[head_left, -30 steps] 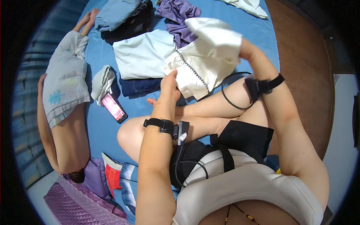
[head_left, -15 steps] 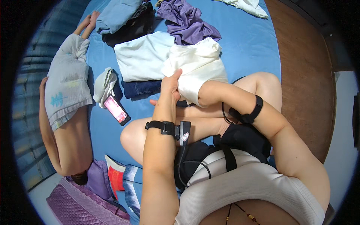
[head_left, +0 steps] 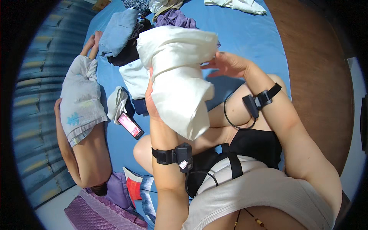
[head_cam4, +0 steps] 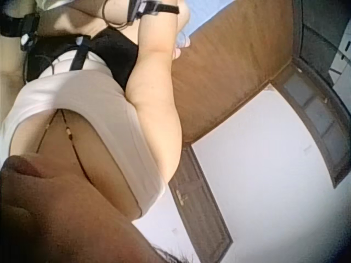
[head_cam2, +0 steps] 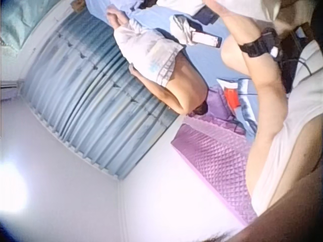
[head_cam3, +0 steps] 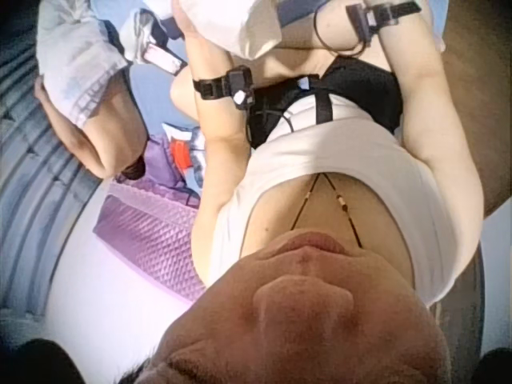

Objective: The recorder is folding several items of clothing on a bed.

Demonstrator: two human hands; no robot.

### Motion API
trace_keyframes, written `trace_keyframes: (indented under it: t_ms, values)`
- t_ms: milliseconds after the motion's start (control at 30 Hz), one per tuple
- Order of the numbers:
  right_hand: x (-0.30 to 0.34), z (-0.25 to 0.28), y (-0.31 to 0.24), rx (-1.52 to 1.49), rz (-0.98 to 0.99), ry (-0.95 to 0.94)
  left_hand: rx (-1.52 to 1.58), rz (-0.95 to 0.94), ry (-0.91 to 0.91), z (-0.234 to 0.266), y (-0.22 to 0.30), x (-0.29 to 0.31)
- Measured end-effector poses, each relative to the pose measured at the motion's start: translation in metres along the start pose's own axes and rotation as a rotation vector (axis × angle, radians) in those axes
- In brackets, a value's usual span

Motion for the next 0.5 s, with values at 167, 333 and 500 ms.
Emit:
trace_keyframes:
  t_ms: [167, 333, 500]
  values:
    - [0.0, -0.039, -0.001, -0.318, 0.045, -0.055, 0.19, 0.183, 0.006, 0.057, -0.004, -0.01]
    - [0.0, -0.015, 0.002, -0.439, -0.111, 0.017, 0.007, 0.06, 0.379, 0.085, -0.027, 0.002]
    - [0.013, -0.008, -0.018, -0.014, 0.138, 0.09, -0.288, 0.067, 0.582, 0.085, -0.029, -0.005]
Point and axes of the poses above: each hand's wrist, its own x-axis away from the middle knuckle, its own z-axis out of the back of the hand, y = z × x, the point moved 3 cm from there along -x, towards the middle knuckle
